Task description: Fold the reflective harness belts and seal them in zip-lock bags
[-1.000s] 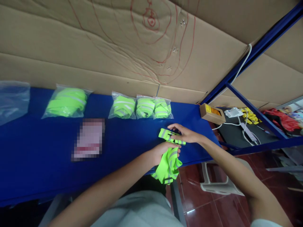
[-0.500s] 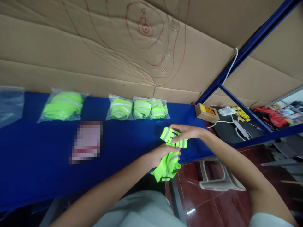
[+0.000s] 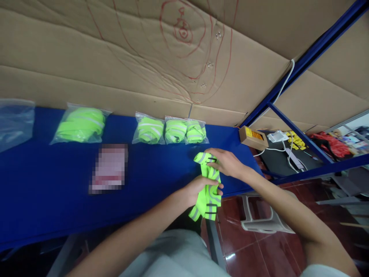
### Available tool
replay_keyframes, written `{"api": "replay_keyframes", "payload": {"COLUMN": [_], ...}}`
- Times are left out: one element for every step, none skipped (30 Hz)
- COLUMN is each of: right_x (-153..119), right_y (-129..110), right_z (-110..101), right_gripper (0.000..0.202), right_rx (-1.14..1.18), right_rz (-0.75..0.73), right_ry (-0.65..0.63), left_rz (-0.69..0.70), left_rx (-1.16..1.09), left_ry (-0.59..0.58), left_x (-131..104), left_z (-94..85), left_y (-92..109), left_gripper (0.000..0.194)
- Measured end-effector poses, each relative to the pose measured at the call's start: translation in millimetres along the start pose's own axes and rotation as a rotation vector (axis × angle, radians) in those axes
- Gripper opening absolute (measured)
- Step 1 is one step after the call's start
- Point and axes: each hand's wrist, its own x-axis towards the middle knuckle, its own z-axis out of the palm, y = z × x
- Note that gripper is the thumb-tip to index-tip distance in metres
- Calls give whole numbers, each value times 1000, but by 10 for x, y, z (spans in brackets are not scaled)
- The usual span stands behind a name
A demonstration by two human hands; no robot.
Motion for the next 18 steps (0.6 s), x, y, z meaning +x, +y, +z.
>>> {"api": "replay_keyframes", "payload": {"right_x": [-26,-55,-86,-117,-149,-179,-206,-229,-246,-259,-266,-270,-271,-272,-273,-276,-280,-287], "right_y": [-7,-13,-18,-23,-27,-28,-28,-23,-16,-7,3,10,15,14,8,-3,-16,-31], "right_z": [56,101,135,157,169,173,173,172,174,181,194,213,237,266,298,330,361,388], "right_gripper": [34,33,32,33,35,37,39,41,42,43,42,42,41,41,42,42,42,41], "right_rx": [-38,-70,-101,-133,-161,-182,-193,-193,-184,-170,-152,-136,-123,-115,-116,-129,-152,-179], "right_rz": [-45,-92,-133,-166,-191,-208,-216,-218,-215,-207,-192,-173,-149,-120,-93,-69,-54,-47], "right_ry": [14,19,25,24,16,2,-13,-27,-31,-24,-4,23,53,84,109,131,151,165], "left_rz": [3,7,11,12,13,10,4,-2,-4,-2,3,10,15,14,9,2,-3,-4], "left_rx": [13,24,34,46,57,69,81,92,99,103,104,102,101,99,97,94,89,82], "left_ry": [-1,-6,-14,-23,-32,-41,-51,-60,-69,-76,-83,-87,-89,-90,-91,-91,-91,-91], "left_x": [16,23,23,18,10,3,-2,-4,-5,-4,-4,-5,-8,-15,-23,-34,-46,-58], "left_z": [-17,-30,-38,-43,-47,-49,-52,-55,-59,-62,-65,-66,-64,-60,-53,-44,-32,-19], "left_y": [25,48,67,80,88,90,89,84,76,67,57,46,36,26,17,11,8,8], "left_gripper": [27,30,33,35,36,36,36,35,34,33,32,32,31,31,31,32,32,33]}}
